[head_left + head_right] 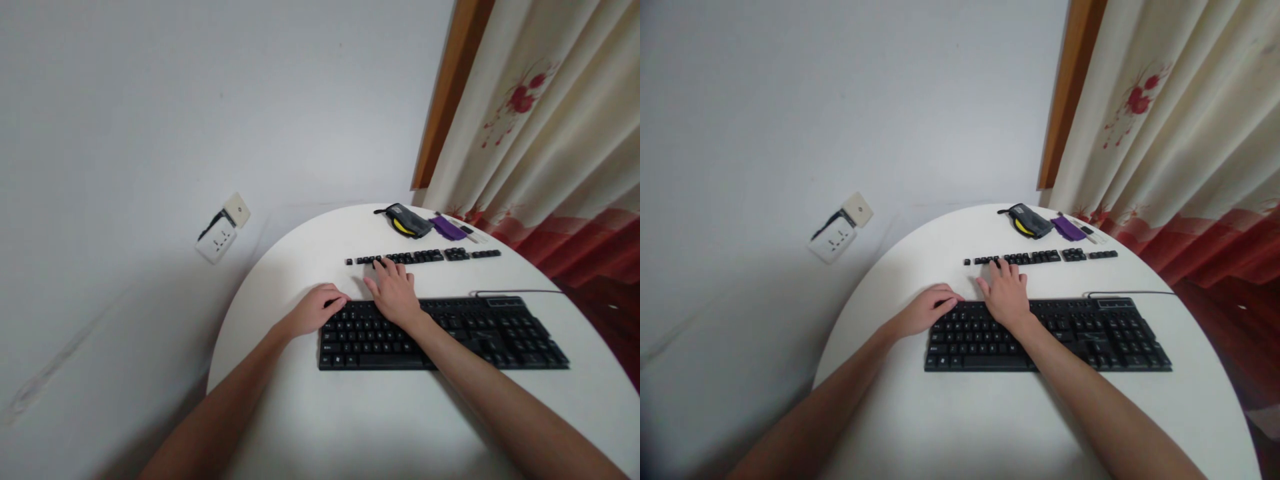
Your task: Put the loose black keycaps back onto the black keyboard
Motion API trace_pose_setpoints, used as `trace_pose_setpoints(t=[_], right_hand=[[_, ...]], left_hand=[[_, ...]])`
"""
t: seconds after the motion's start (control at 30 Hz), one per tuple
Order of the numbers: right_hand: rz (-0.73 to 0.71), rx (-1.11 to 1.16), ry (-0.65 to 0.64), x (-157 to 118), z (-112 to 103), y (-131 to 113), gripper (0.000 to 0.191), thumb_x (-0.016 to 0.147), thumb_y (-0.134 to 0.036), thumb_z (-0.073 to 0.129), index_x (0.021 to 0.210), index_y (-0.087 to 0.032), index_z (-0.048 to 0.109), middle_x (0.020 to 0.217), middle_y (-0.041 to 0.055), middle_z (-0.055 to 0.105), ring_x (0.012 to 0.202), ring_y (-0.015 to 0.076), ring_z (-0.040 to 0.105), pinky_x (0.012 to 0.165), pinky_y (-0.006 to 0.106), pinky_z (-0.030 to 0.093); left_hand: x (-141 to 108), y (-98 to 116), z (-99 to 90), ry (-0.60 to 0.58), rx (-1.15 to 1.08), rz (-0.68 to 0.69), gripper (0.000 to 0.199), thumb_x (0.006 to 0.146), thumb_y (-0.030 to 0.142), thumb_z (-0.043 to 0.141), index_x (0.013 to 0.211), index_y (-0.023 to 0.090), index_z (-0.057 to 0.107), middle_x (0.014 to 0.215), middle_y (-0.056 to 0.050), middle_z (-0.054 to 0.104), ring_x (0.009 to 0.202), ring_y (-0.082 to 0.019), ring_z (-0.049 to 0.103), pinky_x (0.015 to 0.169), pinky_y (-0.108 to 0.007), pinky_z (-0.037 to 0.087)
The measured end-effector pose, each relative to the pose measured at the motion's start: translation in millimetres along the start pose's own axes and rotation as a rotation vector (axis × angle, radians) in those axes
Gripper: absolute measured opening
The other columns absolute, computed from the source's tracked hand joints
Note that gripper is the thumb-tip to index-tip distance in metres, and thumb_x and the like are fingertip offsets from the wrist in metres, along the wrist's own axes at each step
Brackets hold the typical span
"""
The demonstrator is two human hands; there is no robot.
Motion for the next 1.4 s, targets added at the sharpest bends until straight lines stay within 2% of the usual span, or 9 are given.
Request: trace_pose_setpoints(t=[0.3,0.6,0.8,0.9,1.03,1.13,1.23,1.3,1.4], right_hand=[[-0.081,0.037,-0.057,-1,1,-5,0.049,0.099,-0.051,0.037,0.133,-0.019,0.053,0.142,0.0154,0.047,0.122,0.0348,0.040,0.096,0.052,0.037],[-0.082,0.018,-0.080,0,5,-4,0.058,0.099,-0.053,0.034,0.145,-0.018,0.041,0.149,0.0175,0.039,0.126,0.0363,0.038,0.097,0.053,0.036],[-0.113,0.014,-0.100,0,4,-7,0.058,0.099,-0.054,0.034,0.143,-0.018,0.043,0.144,0.0175,0.045,0.123,0.0355,0.041,0.096,0.052,0.036],[-0.175,0.031,-0.120,-1,1,-12,0.056,0.099,-0.053,0.035,0.142,-0.019,0.045,0.141,0.0161,0.049,0.121,0.0345,0.042,0.095,0.051,0.036],[-0.288,0.068,-0.159,-4,-2,-20,0.053,0.099,-0.053,0.035,0.140,-0.021,0.047,0.140,0.0129,0.052,0.119,0.0328,0.043,0.096,0.048,0.036],[-0.307,0.105,-0.158,-4,-2,-22,0.049,0.101,-0.046,0.037,0.142,-0.021,0.046,0.138,0.0118,0.055,0.118,0.0314,0.045,0.096,0.046,0.037],[-0.207,0.125,-0.108,0,-1,-14,0.043,0.100,-0.027,0.037,0.140,-0.015,0.048,0.130,0.0137,0.060,0.116,0.0296,0.048,0.097,0.042,0.039],[-0.159,0.130,-0.092,3,1,-9,0.041,0.098,-0.019,0.036,0.135,-0.012,0.052,0.124,0.0147,0.062,0.112,0.0285,0.050,0.097,0.040,0.040],[-0.188,0.155,-0.091,4,3,-8,0.041,0.096,-0.014,0.038,0.133,-0.013,0.056,0.123,0.0140,0.062,0.111,0.0269,0.051,0.098,0.038,0.041]], left_hand=[[0,3,-2.0,0.007,-0.016,-0.011,0.033,0.099,0.037,0.046,0.102,0.021,0.074,0.093,-0.005,0.069,0.091,-0.018,0.060,0.087,-0.031,0.045],[1,5,-3.2,0.005,-0.015,-0.031,0.037,0.099,0.040,0.044,0.097,0.020,0.075,0.090,-0.005,0.068,0.087,-0.018,0.059,0.084,-0.031,0.046],[1,6,-3.4,0.006,-0.017,-0.038,0.036,0.100,0.038,0.044,0.096,0.020,0.075,0.090,-0.005,0.068,0.088,-0.018,0.060,0.084,-0.030,0.046],[1,1,-4.3,0.070,-0.047,-0.052,0.032,0.099,0.036,0.046,0.098,0.020,0.074,0.092,-0.005,0.069,0.088,-0.018,0.061,0.083,-0.030,0.047],[0,-13,-7.3,0.238,-0.109,-0.123,0.025,0.094,0.032,0.053,0.104,0.019,0.072,0.096,-0.006,0.068,0.082,-0.016,0.062,0.075,-0.028,0.050],[0,-24,-8.3,0.342,-0.154,-0.186,0.022,0.089,0.029,0.059,0.104,0.019,0.070,0.101,-0.006,0.069,0.080,-0.015,0.063,0.072,-0.028,0.053],[1,-31,-8.5,0.402,-0.158,-0.233,0.022,0.083,0.025,0.063,0.103,0.019,0.070,0.103,-0.006,0.069,0.076,-0.014,0.062,0.072,-0.028,0.056],[4,-31,-8.2,0.404,-0.151,-0.238,0.024,0.082,0.023,0.065,0.105,0.019,0.069,0.104,-0.006,0.068,0.075,-0.014,0.062,0.071,-0.028,0.056],[14,-24,-5.9,0.329,-0.093,-0.194,0.038,0.082,0.022,0.066,0.120,0.023,0.065,0.110,-0.005,0.065,0.076,-0.013,0.060,0.077,-0.029,0.055]])
Point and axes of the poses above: each hand's wrist, its own x-axis towards the middle knuckle, its own z-axis out of the palm, y = z × x, the point moved 6 cm from there along x, towards the middle knuckle
